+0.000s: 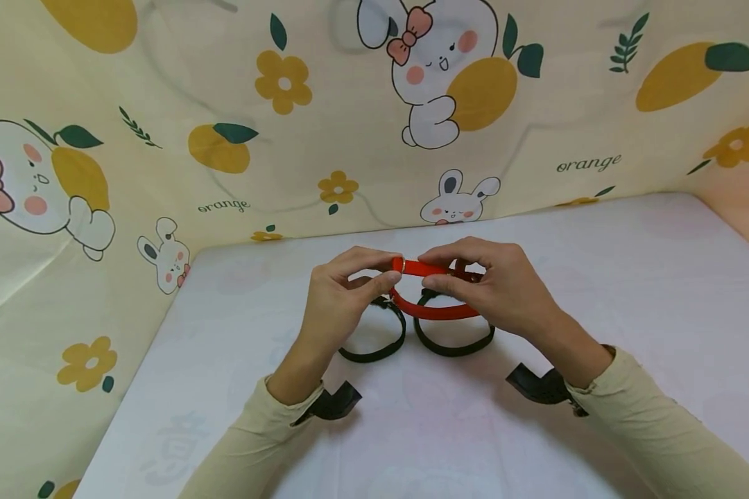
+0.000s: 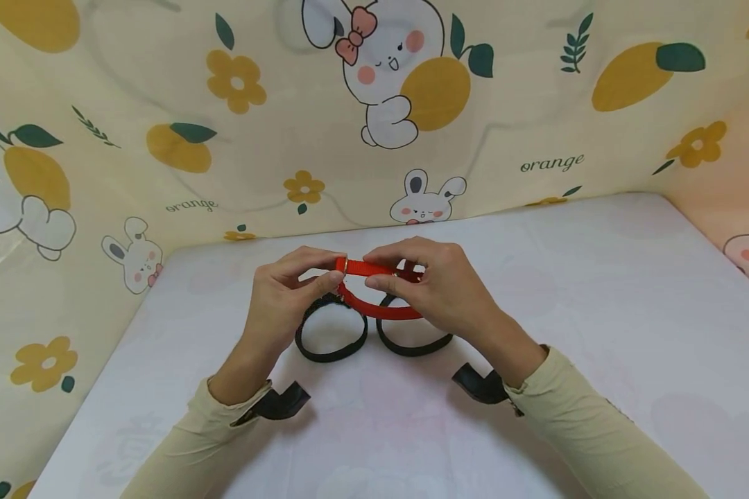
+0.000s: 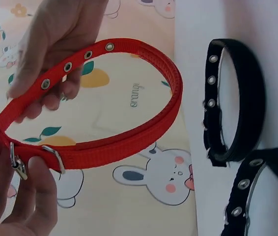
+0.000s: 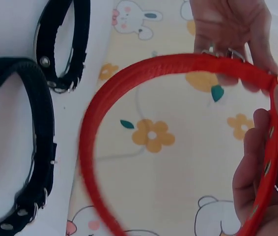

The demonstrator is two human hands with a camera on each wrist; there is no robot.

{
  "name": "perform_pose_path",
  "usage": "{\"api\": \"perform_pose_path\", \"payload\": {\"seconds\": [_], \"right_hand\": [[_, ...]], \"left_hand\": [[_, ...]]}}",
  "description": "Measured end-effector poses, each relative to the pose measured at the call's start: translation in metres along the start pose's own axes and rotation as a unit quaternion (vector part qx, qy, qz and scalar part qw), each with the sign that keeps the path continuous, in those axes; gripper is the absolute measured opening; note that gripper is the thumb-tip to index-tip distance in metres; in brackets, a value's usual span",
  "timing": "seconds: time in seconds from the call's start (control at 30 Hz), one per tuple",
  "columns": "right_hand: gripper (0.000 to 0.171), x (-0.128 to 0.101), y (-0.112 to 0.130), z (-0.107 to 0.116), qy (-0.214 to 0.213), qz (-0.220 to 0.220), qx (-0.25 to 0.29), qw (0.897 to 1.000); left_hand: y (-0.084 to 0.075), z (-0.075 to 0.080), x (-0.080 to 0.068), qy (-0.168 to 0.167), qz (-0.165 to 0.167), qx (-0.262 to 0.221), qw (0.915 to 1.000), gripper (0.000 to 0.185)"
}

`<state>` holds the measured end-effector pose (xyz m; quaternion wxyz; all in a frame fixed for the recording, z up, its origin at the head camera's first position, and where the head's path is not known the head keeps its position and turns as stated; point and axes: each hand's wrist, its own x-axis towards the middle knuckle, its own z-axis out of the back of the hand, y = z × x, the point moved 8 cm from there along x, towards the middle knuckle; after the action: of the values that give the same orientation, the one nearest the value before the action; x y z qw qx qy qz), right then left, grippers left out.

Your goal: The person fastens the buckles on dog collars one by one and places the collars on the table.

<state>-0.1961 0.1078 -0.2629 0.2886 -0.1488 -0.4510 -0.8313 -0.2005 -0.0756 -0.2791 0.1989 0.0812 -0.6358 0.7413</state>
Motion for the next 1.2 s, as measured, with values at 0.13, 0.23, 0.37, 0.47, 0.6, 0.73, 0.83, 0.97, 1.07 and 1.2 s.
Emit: {"api": "perform_pose_path", "payload": {"seconds": [0.13,0.23,0.37,0.47,0.6,0.73,0.83,0.97,1.07,1.2], "right_hand": [[0.028,0.002,-0.006,0.005,0.002,-0.024,-0.011,1.000],[0.027,0.002,-0.009,0.009,0.000,-0.034,-0.014,0.999],[0.026,0.002,-0.012,0.013,-0.005,-0.038,-0.021,0.999],[0.026,0.002,-0.013,0.014,-0.008,-0.036,-0.026,0.999],[0.024,0.001,-0.012,0.014,-0.013,-0.031,-0.028,0.999],[0.024,0.001,-0.011,0.014,-0.013,-0.027,-0.026,0.999],[0.025,0.001,-0.009,0.012,-0.011,-0.022,-0.026,0.999],[0.025,0.001,-0.006,0.010,-0.008,-0.014,-0.028,0.999],[0.025,0.002,-0.005,0.008,-0.004,-0.007,-0.029,1.000],[0.025,0.002,-0.002,0.006,0.000,0.006,-0.030,1.000]], "left_hand": [[-0.001,0.012,0.002,-0.029,0.002,0.001,0.9996,0.025],[-0.002,0.019,0.003,-0.048,0.004,-0.011,0.9988,0.026],[-0.003,0.023,0.005,-0.059,0.003,-0.022,0.9980,0.027],[-0.002,0.022,0.005,-0.056,0.006,-0.016,0.9983,0.028],[-0.001,0.019,0.005,-0.049,0.006,0.006,0.9988,0.026],[-0.001,0.016,0.006,-0.039,0.006,0.020,0.9990,0.025],[0.002,0.013,0.006,-0.032,0.014,0.025,0.9991,0.025],[0.005,0.011,0.005,-0.025,0.020,0.026,0.9991,0.026],[0.006,0.010,0.005,-0.018,0.017,0.029,0.9993,0.025],[0.004,0.008,0.004,-0.007,0.010,0.025,0.9996,0.025]]}}
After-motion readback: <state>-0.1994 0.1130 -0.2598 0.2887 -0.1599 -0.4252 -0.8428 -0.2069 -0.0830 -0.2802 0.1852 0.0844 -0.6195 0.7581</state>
